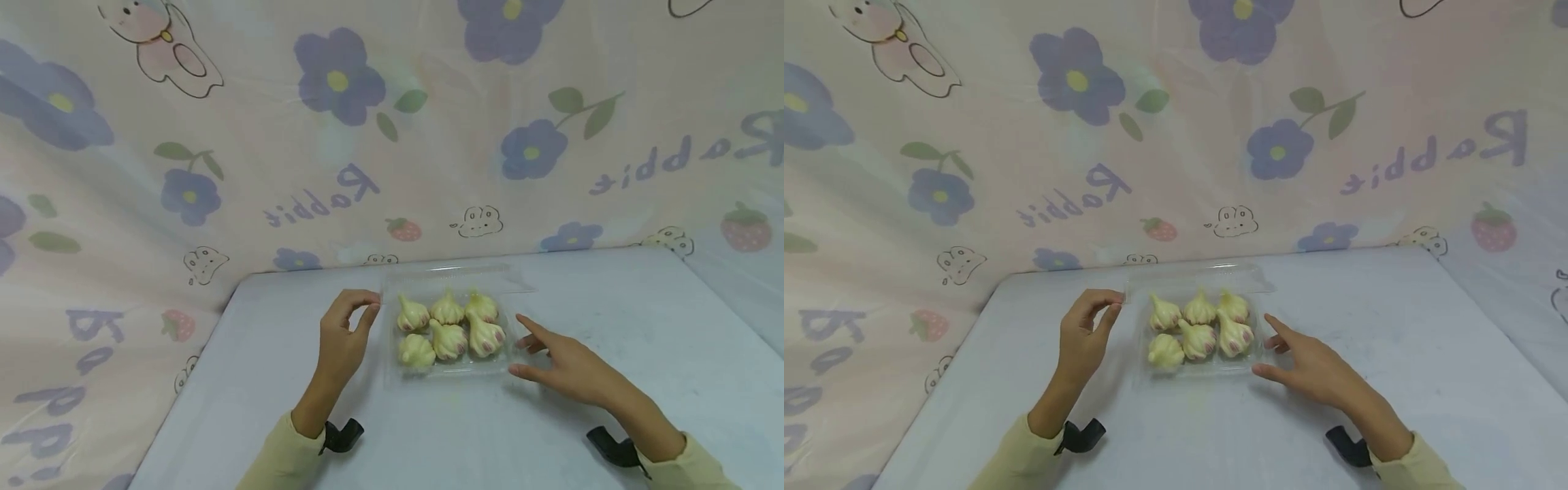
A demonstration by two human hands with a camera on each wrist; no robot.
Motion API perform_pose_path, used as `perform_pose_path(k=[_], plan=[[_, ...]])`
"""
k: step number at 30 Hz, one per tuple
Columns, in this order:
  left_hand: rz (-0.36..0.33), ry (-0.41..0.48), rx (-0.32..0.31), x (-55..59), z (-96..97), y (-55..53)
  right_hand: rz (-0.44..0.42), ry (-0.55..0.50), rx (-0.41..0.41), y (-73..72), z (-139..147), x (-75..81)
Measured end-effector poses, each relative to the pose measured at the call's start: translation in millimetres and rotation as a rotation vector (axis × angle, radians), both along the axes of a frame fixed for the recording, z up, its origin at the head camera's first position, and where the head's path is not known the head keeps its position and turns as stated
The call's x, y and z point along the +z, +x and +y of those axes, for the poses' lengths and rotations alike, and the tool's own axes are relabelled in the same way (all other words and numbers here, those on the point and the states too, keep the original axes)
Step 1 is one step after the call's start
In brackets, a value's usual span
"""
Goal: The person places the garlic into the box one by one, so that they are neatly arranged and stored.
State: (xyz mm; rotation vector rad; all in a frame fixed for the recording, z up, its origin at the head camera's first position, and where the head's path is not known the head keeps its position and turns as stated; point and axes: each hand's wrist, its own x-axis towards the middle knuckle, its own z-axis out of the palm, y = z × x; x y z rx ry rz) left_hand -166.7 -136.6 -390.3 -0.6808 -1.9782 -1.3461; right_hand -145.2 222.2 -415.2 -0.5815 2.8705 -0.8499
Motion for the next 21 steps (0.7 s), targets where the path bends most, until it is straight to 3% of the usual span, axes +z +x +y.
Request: perform_pose_path(k=[4,9,16,21], plan=[[0.027,-0.09,0.082,-10.3,-2.7,7.2,-0.011,-0.038,0.018,-1.3,2,0.5],[0.031,-0.124,0.102,-20.5,-4.2,14.6,-0.079,-0.151,0.065,-0.2,6,3.3],[0.105,-0.179,0.137,-28.4,-1.0,18.6,-0.278,-0.362,0.146,-2.8,16,10.0],[0.094,-0.217,0.128,-27.1,-1.5,21.1,-0.406,-0.467,0.163,-8.1,19,14.1]])
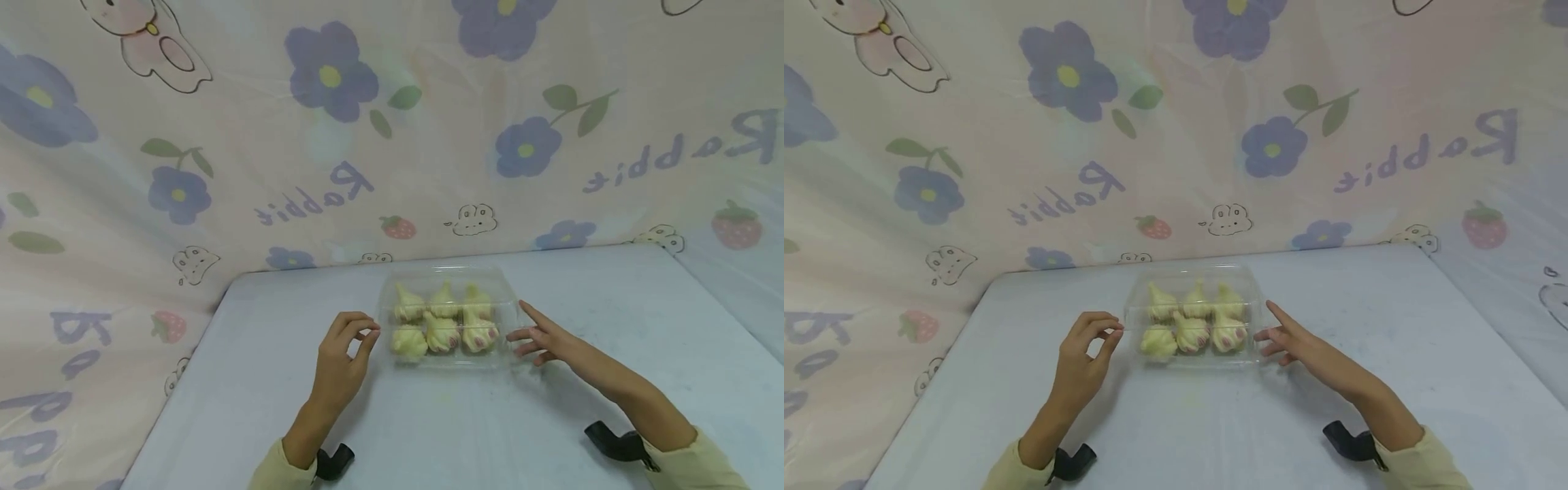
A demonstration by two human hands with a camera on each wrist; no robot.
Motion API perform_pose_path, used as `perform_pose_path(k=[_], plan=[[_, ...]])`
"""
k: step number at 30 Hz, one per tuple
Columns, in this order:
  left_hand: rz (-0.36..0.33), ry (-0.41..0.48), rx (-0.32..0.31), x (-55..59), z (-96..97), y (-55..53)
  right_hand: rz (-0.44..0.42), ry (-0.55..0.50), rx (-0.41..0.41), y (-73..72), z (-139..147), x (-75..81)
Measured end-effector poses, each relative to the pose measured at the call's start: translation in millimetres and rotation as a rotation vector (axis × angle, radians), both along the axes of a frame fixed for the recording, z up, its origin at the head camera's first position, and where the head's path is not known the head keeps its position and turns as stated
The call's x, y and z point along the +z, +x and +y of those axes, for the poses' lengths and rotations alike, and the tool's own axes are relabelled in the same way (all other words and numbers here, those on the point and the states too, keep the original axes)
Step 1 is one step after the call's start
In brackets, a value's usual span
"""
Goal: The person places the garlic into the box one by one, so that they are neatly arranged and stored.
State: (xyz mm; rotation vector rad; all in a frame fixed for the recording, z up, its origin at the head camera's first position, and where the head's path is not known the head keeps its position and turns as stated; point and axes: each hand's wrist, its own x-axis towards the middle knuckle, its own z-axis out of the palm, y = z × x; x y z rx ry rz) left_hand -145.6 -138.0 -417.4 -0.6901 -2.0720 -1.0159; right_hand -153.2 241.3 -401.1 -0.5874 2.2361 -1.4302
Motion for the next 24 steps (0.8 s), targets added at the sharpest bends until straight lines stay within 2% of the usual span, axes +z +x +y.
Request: perform_pose_path(k=[9,15,19,24], plan=[[-0.101,-0.13,0.024,-3.6,-1.4,5.8,0.023,0.046,-0.11,-0.7,-1,-2.1],[-0.122,-0.16,0.018,-7.0,0.6,6.0,0.102,-0.028,-0.097,-0.6,0,-9.0],[-0.216,-0.201,-0.012,-7.2,1.0,7.4,0.142,-0.023,-0.121,-0.3,-2,-11.0],[-0.325,-0.179,0.012,-5.3,-1.4,9.0,0.16,0.019,-0.161,0.6,-5,-14.7]])
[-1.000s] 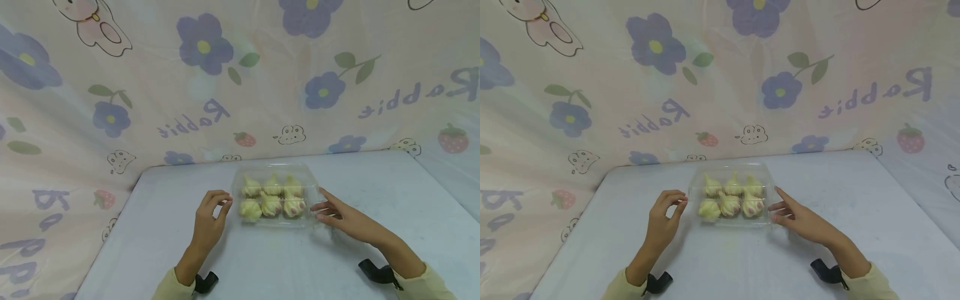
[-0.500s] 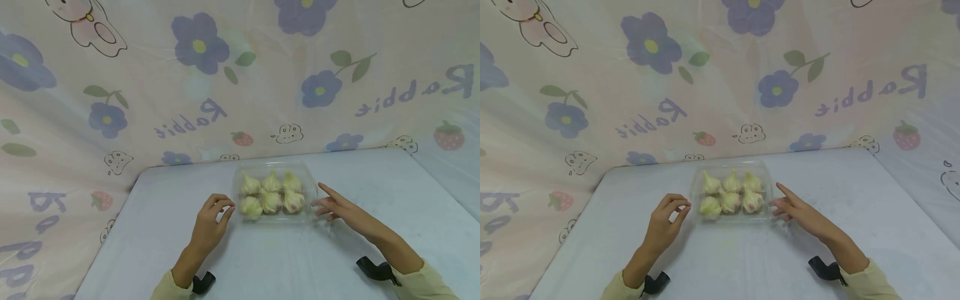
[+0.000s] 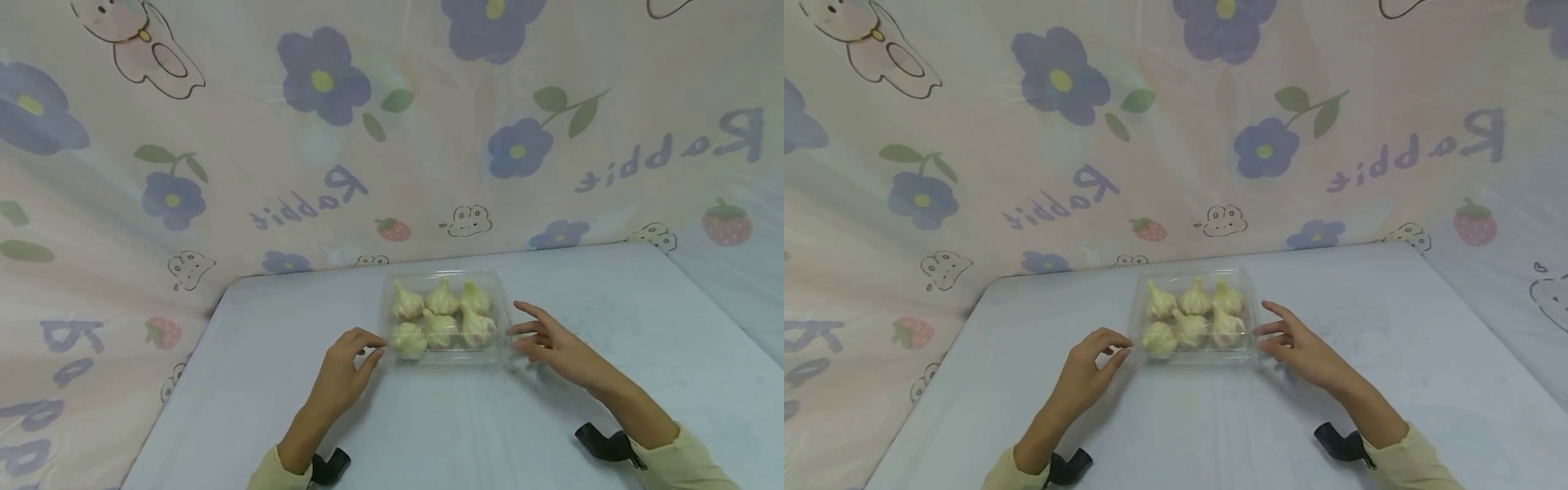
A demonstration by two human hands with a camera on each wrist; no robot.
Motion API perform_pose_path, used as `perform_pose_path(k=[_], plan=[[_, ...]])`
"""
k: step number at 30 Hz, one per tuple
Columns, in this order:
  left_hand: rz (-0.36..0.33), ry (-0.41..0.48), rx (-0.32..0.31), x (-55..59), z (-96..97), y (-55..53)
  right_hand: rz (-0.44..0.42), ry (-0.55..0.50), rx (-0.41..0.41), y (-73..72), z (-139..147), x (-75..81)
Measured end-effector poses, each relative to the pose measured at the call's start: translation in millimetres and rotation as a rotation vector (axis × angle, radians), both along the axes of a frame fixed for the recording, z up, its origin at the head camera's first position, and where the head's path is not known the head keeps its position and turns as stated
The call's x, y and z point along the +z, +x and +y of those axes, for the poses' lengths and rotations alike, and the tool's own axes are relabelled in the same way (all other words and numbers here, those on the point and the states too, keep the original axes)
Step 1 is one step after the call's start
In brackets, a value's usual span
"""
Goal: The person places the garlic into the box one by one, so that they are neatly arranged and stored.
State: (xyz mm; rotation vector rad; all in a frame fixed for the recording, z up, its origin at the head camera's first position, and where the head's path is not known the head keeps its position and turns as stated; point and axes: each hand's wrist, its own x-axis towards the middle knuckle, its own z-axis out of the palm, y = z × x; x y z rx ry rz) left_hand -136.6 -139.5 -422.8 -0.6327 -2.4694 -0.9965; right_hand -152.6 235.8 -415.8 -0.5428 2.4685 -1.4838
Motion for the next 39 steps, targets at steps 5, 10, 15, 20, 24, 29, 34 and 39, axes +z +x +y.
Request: perform_pose_path(k=[5,10,15,20,24,29,34,39], plan=[[-0.165,0.119,0.056,0.3,-0.2,-0.8,-0.017,0.019,-0.025,1.2,-4,0.3],[-0.394,0.314,0.101,1.4,2.3,-1.0,-0.048,0.011,-0.018,1.1,-6,-0.1],[-0.516,0.428,0.151,0.8,4.1,-3.4,-0.044,0.01,-0.023,0.7,-6,-1.3],[-0.619,0.541,0.12,-3.1,5.4,-5.6,-0.043,0.02,-0.028,0.8,-5,-1.3],[-0.7,0.612,0.025,-5.4,6.2,-6.2,-0.045,0.026,-0.024,-0.2,-4,-1.1],[-0.753,0.671,-0.032,-5.7,7.5,-6.1,-0.041,0.009,-0.001,-1.0,-3,-1.8],[-0.766,0.696,-0.056,-7.6,7.8,-5.8,-0.04,-0.004,0.02,-1.5,-1,-3.0],[-0.778,0.72,-0.052,-9.1,9.0,-6.5,-0.048,-0.017,0.03,-2.6,-1,-5.0]])
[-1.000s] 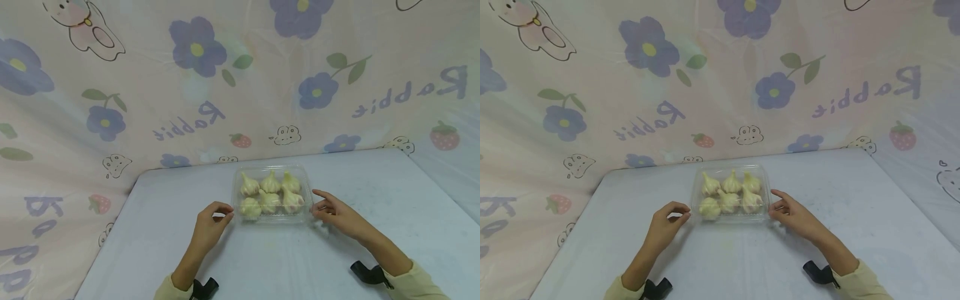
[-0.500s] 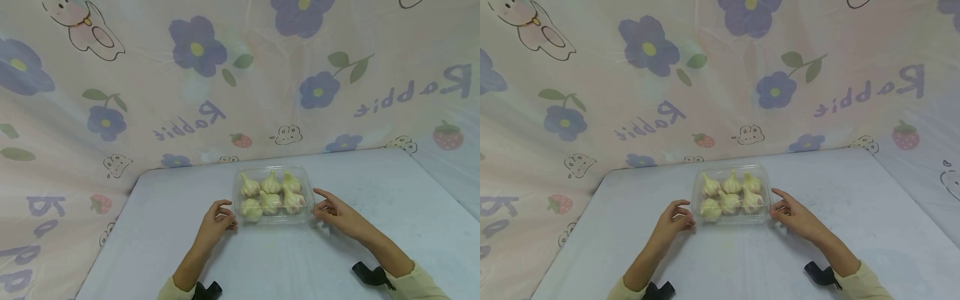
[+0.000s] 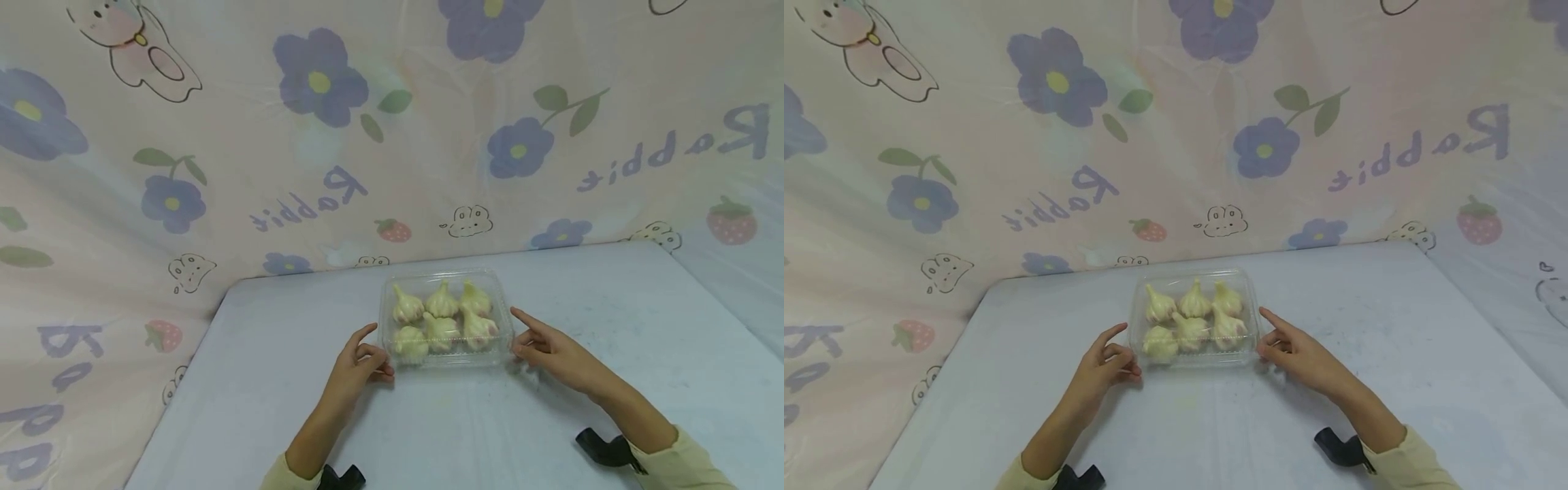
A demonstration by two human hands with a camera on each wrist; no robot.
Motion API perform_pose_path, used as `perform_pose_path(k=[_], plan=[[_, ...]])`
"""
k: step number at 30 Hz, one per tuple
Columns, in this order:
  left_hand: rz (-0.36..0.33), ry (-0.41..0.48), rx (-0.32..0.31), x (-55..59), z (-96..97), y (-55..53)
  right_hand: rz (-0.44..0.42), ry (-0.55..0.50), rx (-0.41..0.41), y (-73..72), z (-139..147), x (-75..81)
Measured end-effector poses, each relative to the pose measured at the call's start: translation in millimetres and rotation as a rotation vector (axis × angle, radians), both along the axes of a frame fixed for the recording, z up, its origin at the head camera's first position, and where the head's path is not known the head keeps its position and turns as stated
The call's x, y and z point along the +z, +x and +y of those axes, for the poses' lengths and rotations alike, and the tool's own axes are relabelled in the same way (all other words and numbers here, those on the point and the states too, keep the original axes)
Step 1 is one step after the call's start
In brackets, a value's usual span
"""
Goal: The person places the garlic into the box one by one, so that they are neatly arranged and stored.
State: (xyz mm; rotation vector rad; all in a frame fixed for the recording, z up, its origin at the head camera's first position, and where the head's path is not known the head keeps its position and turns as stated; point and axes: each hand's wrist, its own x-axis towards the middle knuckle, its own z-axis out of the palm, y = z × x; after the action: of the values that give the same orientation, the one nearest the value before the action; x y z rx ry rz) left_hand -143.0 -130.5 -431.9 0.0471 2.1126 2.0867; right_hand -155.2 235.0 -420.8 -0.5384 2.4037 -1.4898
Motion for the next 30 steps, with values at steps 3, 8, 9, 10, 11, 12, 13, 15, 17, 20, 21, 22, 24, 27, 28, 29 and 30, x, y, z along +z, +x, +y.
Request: perform_pose_path(k=[3,8,9,10,11,12,13,15,17,20,21,22,24,27,28,29,30], plan=[[-0.008,0.008,0.013,-0.5,-0.2,0.7,-0.008,-0.006,0.006,-0.7,-2.1,-1.1],[-0.031,0.039,0.0,-2.3,-0.3,1.4,-0.005,0.005,0.005,0.3,-2.4,-1.3],[-0.04,0.053,-0.005,-2.6,-0.4,1.6,-0.006,0.009,0.005,0.9,-2.1,-1.3],[-0.051,0.069,-0.007,-3.0,-0.5,1.7,-0.004,0.012,0.005,1.2,-1.6,-1.7],[-0.06,0.084,-0.009,-3.5,-0.6,1.8,-0.008,0.014,0.004,1.7,-1.3,-2.0],[-0.07,0.102,-0.01,-3.8,-0.7,1.9,-0.01,0.018,0.0,2.0,-1.2,-2.1],[-0.078,0.119,-0.01,-3.9,-0.9,2.0,-0.008,0.021,0.001,1.9,-0.9,-2.2],[-0.095,0.152,-0.019,-4.0,-1.1,1.9,0.002,0.024,0.005,1.4,-0.7,-2.0],[-0.103,0.176,-0.032,-4.1,-1.5,2.1,0.008,0.021,0.01,0.7,-0.8,-1.9],[-0.111,0.194,-0.053,-3.8,-2.1,2.5,0.017,0.01,0.023,-0.2,-0.6,-2.0],[-0.111,0.197,-0.057,-3.8,-2.3,2.6,0.017,0.005,0.027,-0.4,-0.5,-2.1],[-0.107,0.193,-0.057,-3.8,-2.5,2.7,0.015,0.001,0.029,-0.6,-0.3,-2.3],[-0.101,0.192,-0.045,-3.4,-2.3,2.7,0.015,0.0,0.031,-1.0,-0.2,-2.4],[-0.085,0.196,-0.02,-3.0,-1.2,2.6,0.014,0.01,0.024,-1.2,-0.5,-2.3],[-0.08,0.198,-0.01,-3.2,-0.7,2.6,0.016,0.01,0.024,-1.2,-0.7,-2.4],[-0.077,0.203,0.0,-3.3,-0.2,2.8,0.016,0.009,0.024,-1.0,-1.0,-2.5],[-0.074,0.204,0.008,-3.6,0.2,3.0,0.016,0.007,0.025,-0.8,-1.3,-2.5]])
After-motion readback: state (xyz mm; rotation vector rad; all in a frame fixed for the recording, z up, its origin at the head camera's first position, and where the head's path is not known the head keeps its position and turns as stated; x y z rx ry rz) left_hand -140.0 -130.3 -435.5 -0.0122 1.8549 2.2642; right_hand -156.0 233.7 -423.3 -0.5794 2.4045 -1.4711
